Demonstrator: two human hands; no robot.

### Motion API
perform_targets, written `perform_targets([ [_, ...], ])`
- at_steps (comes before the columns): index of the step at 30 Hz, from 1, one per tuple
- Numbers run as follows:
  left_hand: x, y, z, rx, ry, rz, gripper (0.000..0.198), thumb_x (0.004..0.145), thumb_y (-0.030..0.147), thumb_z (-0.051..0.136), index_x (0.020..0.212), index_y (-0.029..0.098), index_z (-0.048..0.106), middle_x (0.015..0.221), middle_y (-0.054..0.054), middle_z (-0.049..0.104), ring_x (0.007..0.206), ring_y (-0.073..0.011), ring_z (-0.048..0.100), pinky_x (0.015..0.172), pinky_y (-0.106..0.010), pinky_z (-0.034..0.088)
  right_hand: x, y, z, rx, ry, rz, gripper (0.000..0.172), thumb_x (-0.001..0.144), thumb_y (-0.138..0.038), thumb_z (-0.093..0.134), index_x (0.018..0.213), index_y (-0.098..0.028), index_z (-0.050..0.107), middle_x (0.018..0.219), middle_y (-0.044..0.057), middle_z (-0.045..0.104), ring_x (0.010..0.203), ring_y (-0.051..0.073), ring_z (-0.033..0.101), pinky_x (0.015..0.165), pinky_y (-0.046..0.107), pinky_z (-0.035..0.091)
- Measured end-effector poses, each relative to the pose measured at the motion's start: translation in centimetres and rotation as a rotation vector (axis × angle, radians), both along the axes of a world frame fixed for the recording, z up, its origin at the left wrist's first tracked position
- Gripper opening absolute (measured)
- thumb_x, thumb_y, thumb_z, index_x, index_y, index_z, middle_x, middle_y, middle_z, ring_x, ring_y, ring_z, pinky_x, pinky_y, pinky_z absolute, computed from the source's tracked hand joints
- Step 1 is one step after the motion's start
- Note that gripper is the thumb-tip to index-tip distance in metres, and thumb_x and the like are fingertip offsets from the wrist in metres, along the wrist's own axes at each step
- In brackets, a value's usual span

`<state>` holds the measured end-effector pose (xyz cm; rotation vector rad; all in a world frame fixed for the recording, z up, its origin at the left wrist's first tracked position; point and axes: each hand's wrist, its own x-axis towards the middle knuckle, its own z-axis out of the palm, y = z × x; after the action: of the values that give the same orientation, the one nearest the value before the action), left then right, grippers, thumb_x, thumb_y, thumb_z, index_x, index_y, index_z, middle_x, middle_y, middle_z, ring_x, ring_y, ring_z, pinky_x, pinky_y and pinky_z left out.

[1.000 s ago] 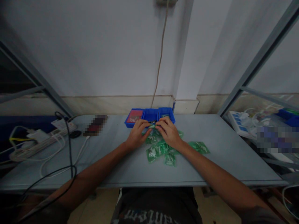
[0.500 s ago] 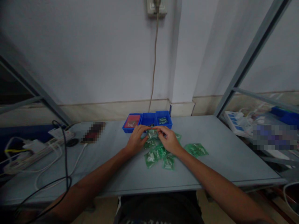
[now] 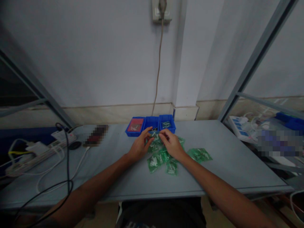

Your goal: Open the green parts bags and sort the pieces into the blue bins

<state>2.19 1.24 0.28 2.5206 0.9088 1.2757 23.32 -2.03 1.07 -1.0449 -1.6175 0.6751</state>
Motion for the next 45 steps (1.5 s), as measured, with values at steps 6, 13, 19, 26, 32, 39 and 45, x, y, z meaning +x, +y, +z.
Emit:
perform_targets([
  [6, 0.1, -0.3, 0.6, 0.108, 0.09, -0.063, 0.044, 0.106, 0.014, 0.047, 0.148, 0.024, 0.053, 0.12, -0.011, 0.066, 0.114, -0.025, 0.063, 0.102, -0.043, 0.055, -0.1, 0.8, 0.0, -0.066, 0.21, 0.041, 0.031, 0.097, -0.049, 0.067, 0.113, -0.029, 0.049, 0.07, -0.007, 0.056, 0.051, 0.015, 0.052, 0.048, 0.026, 0.043],
  [13, -0.2, 0.2, 0.3, 0.142, 0.057, -0.085, 0.039, 0.102, 0.02, 0.062, 0.141, 0.026, 0.061, 0.122, -0.01, 0.064, 0.114, -0.0258, 0.062, 0.1, -0.044, 0.056, 0.0, 0.9, -0.3, -0.069, 0.153, 0.006, 0.024, 0.099, -0.047, 0.064, 0.101, -0.024, 0.068, 0.075, -0.001, 0.061, 0.053, 0.015, 0.051, 0.048, 0.027, 0.041],
  [19, -0.1, 0.2, 0.7, 0.1, -0.03, 0.007, 0.017, 0.106, 0.032, 0.058, 0.104, 0.02, 0.071, 0.106, -0.007, 0.063, 0.103, -0.0223, 0.062, 0.095, -0.039, 0.055, -0.2, 0.6, -0.3, -0.047, 0.107, 0.017, 0.023, 0.102, -0.043, 0.057, 0.106, -0.024, 0.069, 0.079, 0.001, 0.064, 0.057, 0.016, 0.054, 0.05, 0.027, 0.043],
  [26, 0.0, 0.2, 0.8, 0.074, -0.066, -0.017, 0.019, 0.107, 0.032, 0.056, 0.098, 0.02, 0.067, 0.105, -0.008, 0.065, 0.101, -0.0221, 0.062, 0.093, -0.038, 0.053, -0.4, 0.2, -0.1, 0.05, 0.043, 0.015, 0.017, 0.1, -0.041, 0.064, 0.103, -0.025, 0.059, 0.088, 0.0, 0.06, 0.07, 0.016, 0.057, 0.055, 0.024, 0.047],
  [32, 0.0, 0.3, 0.9, 0.025, -0.103, -0.019, 0.03, 0.107, 0.037, 0.056, 0.084, 0.02, 0.062, 0.099, -0.007, 0.064, 0.097, -0.0209, 0.062, 0.089, -0.036, 0.053, -0.2, 0.3, 0.0, 0.008, 0.036, 0.08, 0.017, 0.1, -0.041, 0.063, 0.105, -0.025, 0.066, 0.093, 0.003, 0.063, 0.078, 0.019, 0.06, 0.055, 0.025, 0.051],
  [39, 0.0, 0.4, 1.1, -0.059, -0.11, -0.024, 0.034, 0.105, 0.037, 0.058, 0.078, 0.018, 0.067, 0.101, -0.007, 0.067, 0.098, -0.0216, 0.062, 0.089, -0.038, 0.052, 0.1, 0.4, 0.3, 0.079, -0.072, 0.08, 0.016, 0.094, -0.023, 0.067, 0.11, -0.024, 0.071, 0.099, 0.003, 0.067, 0.084, 0.02, 0.061, 0.071, 0.03, 0.051],
  [45, -0.1, 0.1, 1.4, -0.073, -0.118, -0.046, 0.035, 0.107, 0.034, 0.056, 0.084, 0.019, 0.077, 0.119, -0.01, 0.068, 0.108, -0.0236, 0.063, 0.099, -0.045, 0.052, 0.1, 0.2, 0.5, 0.152, -0.122, 0.074, 0.013, 0.096, -0.031, 0.07, 0.106, -0.023, 0.072, 0.103, 0.006, 0.065, 0.088, 0.021, 0.061, 0.075, 0.032, 0.051],
])
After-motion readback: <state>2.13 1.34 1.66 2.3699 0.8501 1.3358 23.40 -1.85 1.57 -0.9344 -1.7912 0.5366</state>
